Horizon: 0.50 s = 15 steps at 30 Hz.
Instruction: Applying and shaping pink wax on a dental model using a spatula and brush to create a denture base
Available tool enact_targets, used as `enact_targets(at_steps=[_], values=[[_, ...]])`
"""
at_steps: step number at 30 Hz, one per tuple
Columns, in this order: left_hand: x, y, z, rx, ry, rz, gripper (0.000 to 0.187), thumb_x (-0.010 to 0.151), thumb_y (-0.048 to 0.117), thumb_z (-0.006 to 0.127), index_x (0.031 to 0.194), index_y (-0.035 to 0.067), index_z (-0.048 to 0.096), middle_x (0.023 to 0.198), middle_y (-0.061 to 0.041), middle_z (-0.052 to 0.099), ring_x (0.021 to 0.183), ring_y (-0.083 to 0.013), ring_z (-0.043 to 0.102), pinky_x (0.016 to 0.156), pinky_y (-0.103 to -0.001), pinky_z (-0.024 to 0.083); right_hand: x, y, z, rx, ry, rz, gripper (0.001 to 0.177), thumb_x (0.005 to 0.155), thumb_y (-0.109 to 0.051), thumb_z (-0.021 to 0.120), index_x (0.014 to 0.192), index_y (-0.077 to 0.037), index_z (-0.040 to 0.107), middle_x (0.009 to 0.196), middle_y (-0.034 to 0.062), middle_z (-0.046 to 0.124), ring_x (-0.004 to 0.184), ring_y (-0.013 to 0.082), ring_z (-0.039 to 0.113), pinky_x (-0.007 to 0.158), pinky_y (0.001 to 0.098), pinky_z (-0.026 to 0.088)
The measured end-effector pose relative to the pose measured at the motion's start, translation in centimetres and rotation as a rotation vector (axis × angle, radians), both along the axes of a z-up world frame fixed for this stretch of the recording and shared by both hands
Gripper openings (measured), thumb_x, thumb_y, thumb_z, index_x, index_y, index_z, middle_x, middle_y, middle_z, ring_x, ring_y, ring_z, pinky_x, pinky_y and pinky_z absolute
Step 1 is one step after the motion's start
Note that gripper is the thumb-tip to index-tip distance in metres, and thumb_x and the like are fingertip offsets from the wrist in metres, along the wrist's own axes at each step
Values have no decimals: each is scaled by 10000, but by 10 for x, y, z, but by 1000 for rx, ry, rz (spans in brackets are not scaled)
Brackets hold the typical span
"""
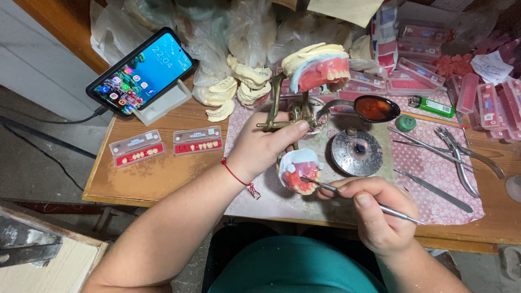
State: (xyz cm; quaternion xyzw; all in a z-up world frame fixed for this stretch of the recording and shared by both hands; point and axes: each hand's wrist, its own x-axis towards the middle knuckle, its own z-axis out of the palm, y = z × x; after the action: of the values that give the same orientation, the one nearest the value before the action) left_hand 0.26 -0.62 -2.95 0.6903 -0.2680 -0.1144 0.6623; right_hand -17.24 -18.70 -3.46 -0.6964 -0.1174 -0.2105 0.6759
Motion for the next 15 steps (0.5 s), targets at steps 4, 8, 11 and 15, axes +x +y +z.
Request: enact_targets(at_steps=[4, 8, 11, 15], values=[[-1, 1, 4, 11, -4, -11, 345, 945, 357, 689, 674, 166, 595, 653, 87, 524, 664, -82, 505, 644, -271, 390, 0, 0, 4, -58, -31, -7, 244, 1057, -163, 494, 1044, 45, 622, 1019, 267, 763, 947, 358, 819, 919, 434, 691], [-1, 0, 5, 37, 4, -8, 362, 947, 340, 684, 656, 173, 546, 643, 91, 483, 652, -79, 463, 630, -276, 361, 0, -1, 6, -64, -38, 12, 249, 1058, -177, 499, 1061, 42, 617, 1047, 277, 758, 968, 369, 819, 937, 444, 689], [-1, 1, 6, 37, -9, -14, 354, 950, 335, 682, 662, 174, 554, 654, 95, 492, 658, -76, 463, 632, -280, 362, -2, -2, 7, -3, -32, 7, 242, 1059, -181, 505, 1060, 37, 611, 1037, 280, 752, 950, 373, 821, 915, 451, 700], [-1, 1, 5, 5, -6, -26, 303, 957, 320, 683, 710, 151, 632, 698, 102, 554, 698, -68, 504, 664, -264, 404, -2, -9, 7, 77, -58, -33, 230, 1052, -184, 521, 1024, 28, 608, 992, 266, 734, 892, 364, 811, 862, 440, 708]])
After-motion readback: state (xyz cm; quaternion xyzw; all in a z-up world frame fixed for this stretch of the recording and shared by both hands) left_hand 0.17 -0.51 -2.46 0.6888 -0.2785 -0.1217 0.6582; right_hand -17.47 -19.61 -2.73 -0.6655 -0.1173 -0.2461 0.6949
